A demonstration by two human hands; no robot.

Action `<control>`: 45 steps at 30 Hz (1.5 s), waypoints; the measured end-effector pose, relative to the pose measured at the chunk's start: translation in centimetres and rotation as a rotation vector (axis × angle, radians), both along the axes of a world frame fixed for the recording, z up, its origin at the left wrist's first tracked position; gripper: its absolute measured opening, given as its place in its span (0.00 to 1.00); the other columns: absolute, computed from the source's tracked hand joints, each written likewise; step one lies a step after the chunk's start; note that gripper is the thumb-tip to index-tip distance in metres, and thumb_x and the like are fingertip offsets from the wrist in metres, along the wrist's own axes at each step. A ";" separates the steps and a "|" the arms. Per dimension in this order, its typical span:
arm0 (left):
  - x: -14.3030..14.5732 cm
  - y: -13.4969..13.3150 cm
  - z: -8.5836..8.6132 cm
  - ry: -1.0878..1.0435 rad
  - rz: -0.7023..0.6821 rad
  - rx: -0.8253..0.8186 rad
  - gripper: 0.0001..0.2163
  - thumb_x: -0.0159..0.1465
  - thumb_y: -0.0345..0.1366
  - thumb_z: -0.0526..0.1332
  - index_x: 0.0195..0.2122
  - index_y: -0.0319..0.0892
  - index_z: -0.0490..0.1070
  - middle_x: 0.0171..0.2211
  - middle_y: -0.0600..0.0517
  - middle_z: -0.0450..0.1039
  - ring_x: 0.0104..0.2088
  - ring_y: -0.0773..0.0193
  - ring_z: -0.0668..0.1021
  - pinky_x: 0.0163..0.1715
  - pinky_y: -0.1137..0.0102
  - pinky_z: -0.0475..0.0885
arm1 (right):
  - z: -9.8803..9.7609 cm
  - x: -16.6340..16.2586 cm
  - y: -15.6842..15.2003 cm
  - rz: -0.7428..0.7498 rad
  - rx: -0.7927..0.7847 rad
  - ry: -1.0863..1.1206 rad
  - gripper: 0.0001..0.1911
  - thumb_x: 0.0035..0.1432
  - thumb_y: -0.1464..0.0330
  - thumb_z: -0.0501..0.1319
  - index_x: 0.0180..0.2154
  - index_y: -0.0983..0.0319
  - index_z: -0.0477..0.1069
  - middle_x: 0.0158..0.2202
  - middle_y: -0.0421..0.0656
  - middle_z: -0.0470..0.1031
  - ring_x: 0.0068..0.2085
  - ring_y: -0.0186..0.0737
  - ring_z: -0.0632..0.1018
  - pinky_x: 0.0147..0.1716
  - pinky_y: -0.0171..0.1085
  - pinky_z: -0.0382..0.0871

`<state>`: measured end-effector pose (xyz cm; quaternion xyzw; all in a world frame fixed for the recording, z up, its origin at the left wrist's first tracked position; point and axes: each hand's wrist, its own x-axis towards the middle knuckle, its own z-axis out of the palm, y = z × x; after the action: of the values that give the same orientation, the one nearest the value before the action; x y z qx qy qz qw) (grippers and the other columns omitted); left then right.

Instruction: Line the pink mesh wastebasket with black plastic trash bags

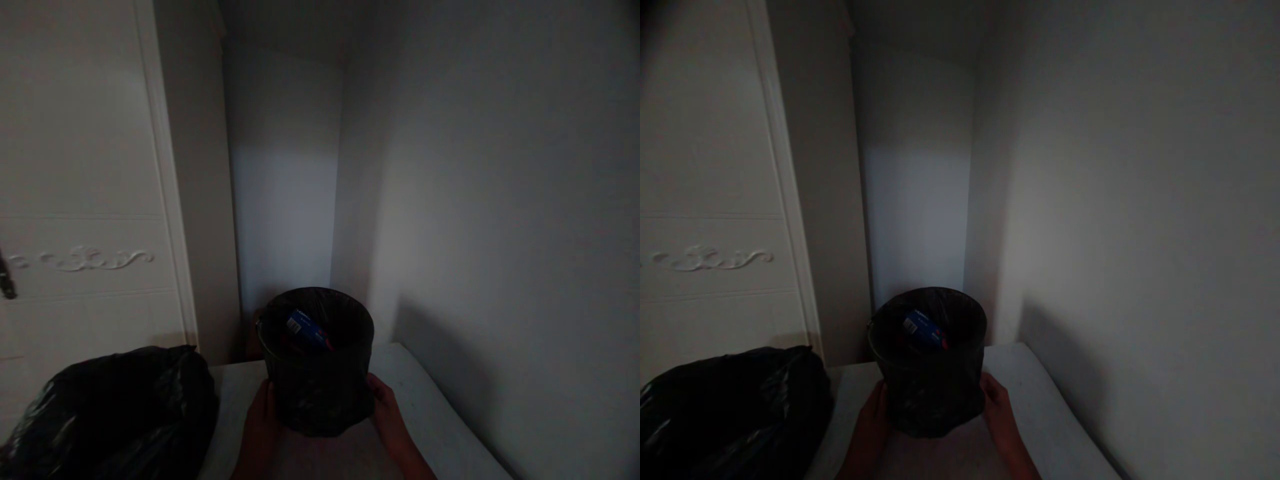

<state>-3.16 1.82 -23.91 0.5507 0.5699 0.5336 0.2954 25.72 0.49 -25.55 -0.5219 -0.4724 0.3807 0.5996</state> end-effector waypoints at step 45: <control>-0.1 0.4 -1.3 -0.068 0.003 0.037 0.28 0.71 0.60 0.47 0.51 0.43 0.76 0.53 0.40 0.82 0.56 0.46 0.82 0.60 0.51 0.75 | 0.7 -0.3 -0.3 -0.038 -0.007 0.034 0.16 0.72 0.60 0.63 0.57 0.58 0.75 0.61 0.48 0.75 0.54 0.47 0.79 0.51 0.47 0.79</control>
<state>-3.25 2.18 -25.17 0.5368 0.5501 0.5630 0.3037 25.45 0.20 -24.89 -0.5265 -0.4509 0.3797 0.6126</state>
